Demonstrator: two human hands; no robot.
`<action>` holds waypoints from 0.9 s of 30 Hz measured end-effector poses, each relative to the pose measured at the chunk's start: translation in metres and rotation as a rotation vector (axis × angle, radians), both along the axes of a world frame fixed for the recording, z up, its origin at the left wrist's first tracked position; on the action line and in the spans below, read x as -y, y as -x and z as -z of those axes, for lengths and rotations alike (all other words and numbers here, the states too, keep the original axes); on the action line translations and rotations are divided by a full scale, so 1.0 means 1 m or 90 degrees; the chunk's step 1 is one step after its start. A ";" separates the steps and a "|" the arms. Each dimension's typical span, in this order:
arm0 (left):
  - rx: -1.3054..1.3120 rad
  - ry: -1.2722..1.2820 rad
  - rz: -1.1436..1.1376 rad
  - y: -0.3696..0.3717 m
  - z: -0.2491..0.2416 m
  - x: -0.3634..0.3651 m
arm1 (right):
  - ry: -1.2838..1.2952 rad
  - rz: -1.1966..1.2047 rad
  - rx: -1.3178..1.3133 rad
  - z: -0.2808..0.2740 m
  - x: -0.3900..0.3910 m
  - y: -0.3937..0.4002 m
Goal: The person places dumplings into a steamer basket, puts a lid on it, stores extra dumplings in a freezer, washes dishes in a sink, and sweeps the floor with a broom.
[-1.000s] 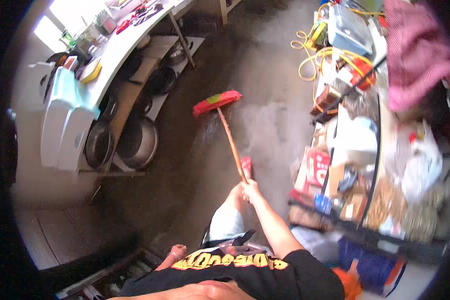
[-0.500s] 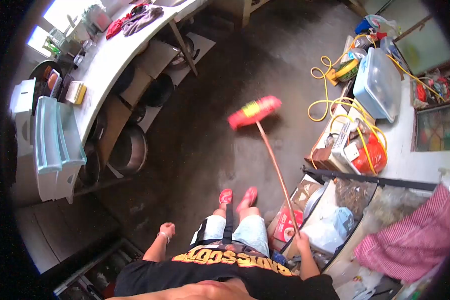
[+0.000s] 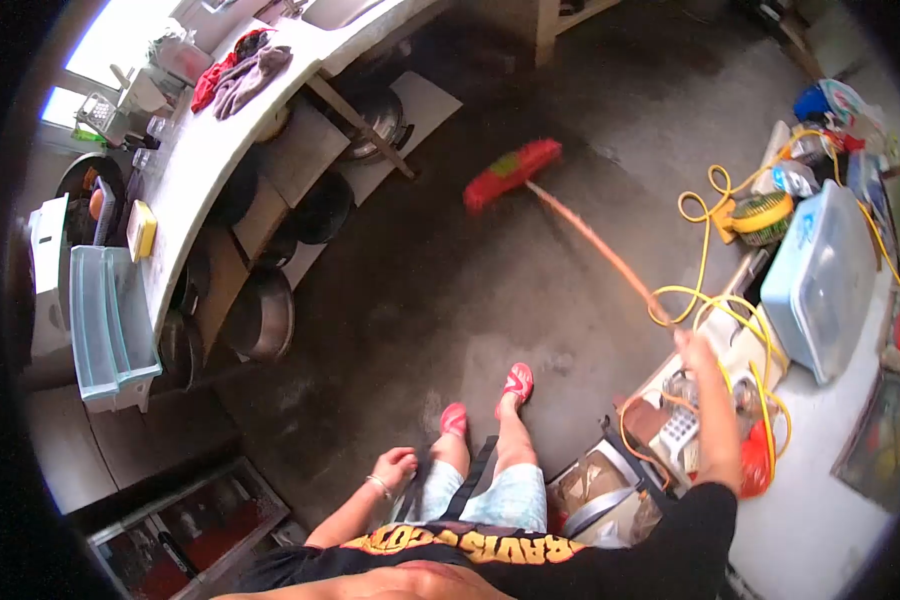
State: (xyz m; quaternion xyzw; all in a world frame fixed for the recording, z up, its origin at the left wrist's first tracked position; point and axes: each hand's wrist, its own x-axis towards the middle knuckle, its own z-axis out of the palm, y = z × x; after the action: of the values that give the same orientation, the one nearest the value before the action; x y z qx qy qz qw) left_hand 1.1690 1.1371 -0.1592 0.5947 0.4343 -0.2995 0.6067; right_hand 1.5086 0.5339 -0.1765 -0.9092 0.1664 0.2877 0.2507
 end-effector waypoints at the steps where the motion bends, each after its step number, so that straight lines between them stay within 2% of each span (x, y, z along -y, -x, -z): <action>1: 0.015 0.007 0.031 -0.018 -0.001 0.025 | 0.080 -0.177 0.063 -0.022 -0.026 -0.068; 2: 0.027 0.017 0.063 -0.030 0.002 0.046 | 0.184 -0.226 0.055 -0.027 -0.057 -0.127; 4: 0.084 0.011 0.046 -0.029 0.026 0.085 | 0.152 -0.257 0.047 -0.024 -0.128 -0.212; 5: 0.080 -0.063 0.145 -0.051 0.009 0.097 | 0.141 -0.244 0.045 -0.011 -0.168 -0.238; 6: 0.131 -0.171 0.281 -0.048 0.022 0.104 | 0.125 -0.277 0.059 0.026 -0.198 -0.261; 8: 0.206 -0.245 0.462 -0.051 0.038 0.110 | 0.096 -0.202 0.019 0.047 -0.278 -0.270; 9: 0.181 -0.280 0.497 -0.061 0.046 0.110 | 0.151 -0.157 0.068 0.087 -0.290 -0.262; 10: 0.148 -0.307 0.534 -0.063 0.045 0.114 | 0.090 -0.088 0.023 0.102 -0.281 -0.246; 11: 0.115 -0.326 0.571 -0.062 0.040 0.118 | 0.037 -0.086 0.019 0.120 -0.271 -0.225; 13: 0.083 -0.311 0.605 -0.074 0.038 0.118 | 0.077 -0.077 0.065 0.154 -0.243 -0.181; 14: 0.064 -0.299 0.623 -0.075 0.033 0.117 | 0.061 -0.045 0.028 0.153 -0.223 -0.153; 15: 0.057 -0.288 0.623 -0.079 0.035 0.116 | 0.066 -0.028 0.088 0.157 -0.198 -0.119; 16: 0.068 -0.297 0.608 -0.078 0.041 0.116 | 0.048 0.008 0.061 0.143 -0.178 -0.089; 20: -0.056 -0.272 0.581 -0.112 0.054 0.114 | 0.021 0.048 0.135 0.120 -0.063 0.030; 21: -0.095 -0.274 0.567 -0.122 0.062 0.112 | 0.009 0.053 0.188 0.095 -0.046 0.046; 22: -0.091 -0.299 0.592 -0.133 0.072 0.110 | 0.090 0.028 0.149 0.110 0.003 0.070; 23: -0.050 -0.347 0.623 -0.135 0.089 0.111 | 0.008 0.024 0.164 0.083 0.020 0.066; 24: -0.008 -0.395 0.656 -0.138 0.104 0.113 | 0.030 0.038 0.180 0.052 0.020 0.049; 25: -0.008 -0.389 0.693 -0.148 0.104 0.116 | 0.087 0.032 0.118 0.037 0.030 0.027; 26: -0.004 -0.383 0.726 -0.164 0.099 0.121 | 0.147 0.023 0.061 0.039 0.056 0.004; 27: 0.001 -0.375 0.757 -0.179 0.096 0.123 | 0.194 -0.049 0.096 0.058 0.088 -0.015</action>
State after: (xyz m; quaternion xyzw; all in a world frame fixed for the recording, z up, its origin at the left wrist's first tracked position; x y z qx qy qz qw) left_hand 1.3485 1.0142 -0.2556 0.8741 0.0957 -0.4518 0.1504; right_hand 1.5236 0.4459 -0.2342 -0.9614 0.1538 0.1995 0.1104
